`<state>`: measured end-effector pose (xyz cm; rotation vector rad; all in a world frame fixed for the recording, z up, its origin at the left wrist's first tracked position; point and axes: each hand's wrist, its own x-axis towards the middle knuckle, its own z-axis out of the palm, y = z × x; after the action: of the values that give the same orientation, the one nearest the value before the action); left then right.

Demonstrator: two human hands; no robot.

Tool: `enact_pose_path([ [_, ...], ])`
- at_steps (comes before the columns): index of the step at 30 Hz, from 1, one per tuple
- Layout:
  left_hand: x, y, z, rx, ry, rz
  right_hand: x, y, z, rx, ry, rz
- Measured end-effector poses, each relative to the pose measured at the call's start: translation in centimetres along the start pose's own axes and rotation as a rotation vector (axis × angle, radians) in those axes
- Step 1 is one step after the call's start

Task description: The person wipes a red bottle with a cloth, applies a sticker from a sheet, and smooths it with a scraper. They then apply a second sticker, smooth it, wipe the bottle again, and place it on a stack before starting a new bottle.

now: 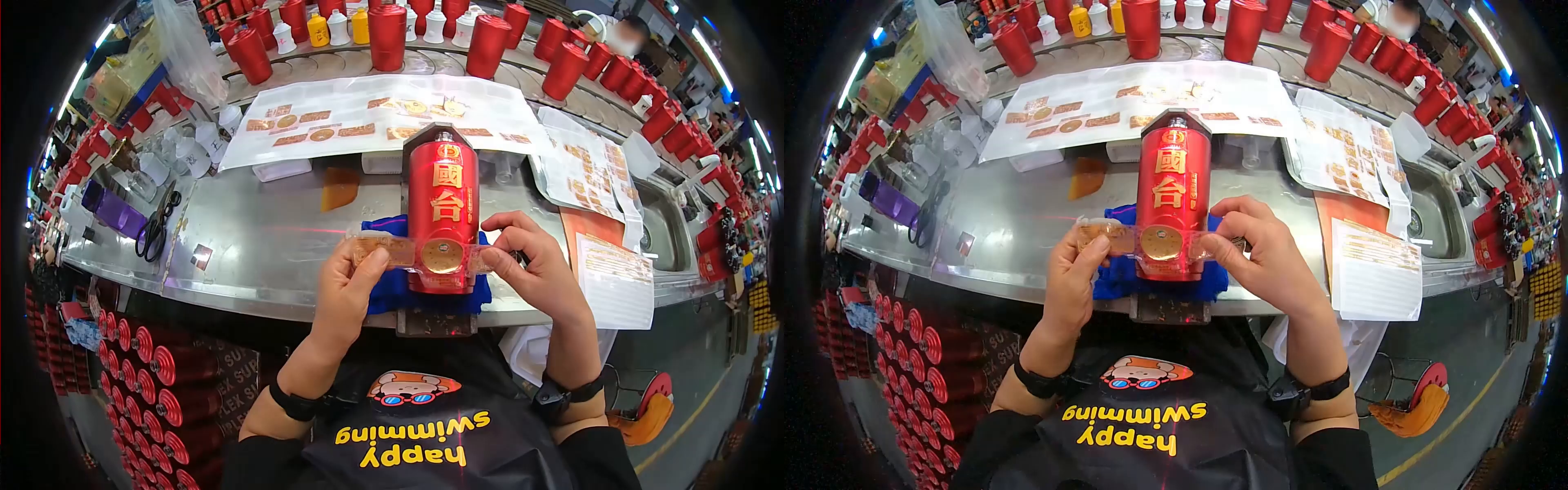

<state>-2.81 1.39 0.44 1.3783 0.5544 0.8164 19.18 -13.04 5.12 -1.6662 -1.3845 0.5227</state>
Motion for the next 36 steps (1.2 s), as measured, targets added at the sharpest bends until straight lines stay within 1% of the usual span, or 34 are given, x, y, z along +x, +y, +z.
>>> enact_pose_path([
  [6,0.1,-0.6,-0.3,0.055,-0.016,-0.018,0.0,0.1,0.2,-0.008,0.024,0.013],
  [9,0.5,-1.1,0.1,0.037,-0.08,0.01,-0.2,0.7,0.0,-0.016,0.03,0.014],
  [12,0.7,-1.7,0.1,0.043,-0.073,-0.018,-0.3,0.8,-0.1,0.008,0.032,0.027],
  [20,0.9,-2.5,-0.3,0.103,-0.062,-0.008,0.2,0.9,0.6,0.066,0.049,0.015],
  [27,0.9,-2.4,-0.1,0.086,-0.066,-0.04,0.3,2.0,1.0,0.042,0.057,-0.027],
  [30,0.8,-2.0,0.7,0.0,-0.01,-0.011,0.3,2.1,1.1,0.043,0.057,-0.021],
  [36,1.0,-2.0,0.6,0.132,-0.019,0.057,0.4,1.9,1.3,0.066,0.042,0.02],
])
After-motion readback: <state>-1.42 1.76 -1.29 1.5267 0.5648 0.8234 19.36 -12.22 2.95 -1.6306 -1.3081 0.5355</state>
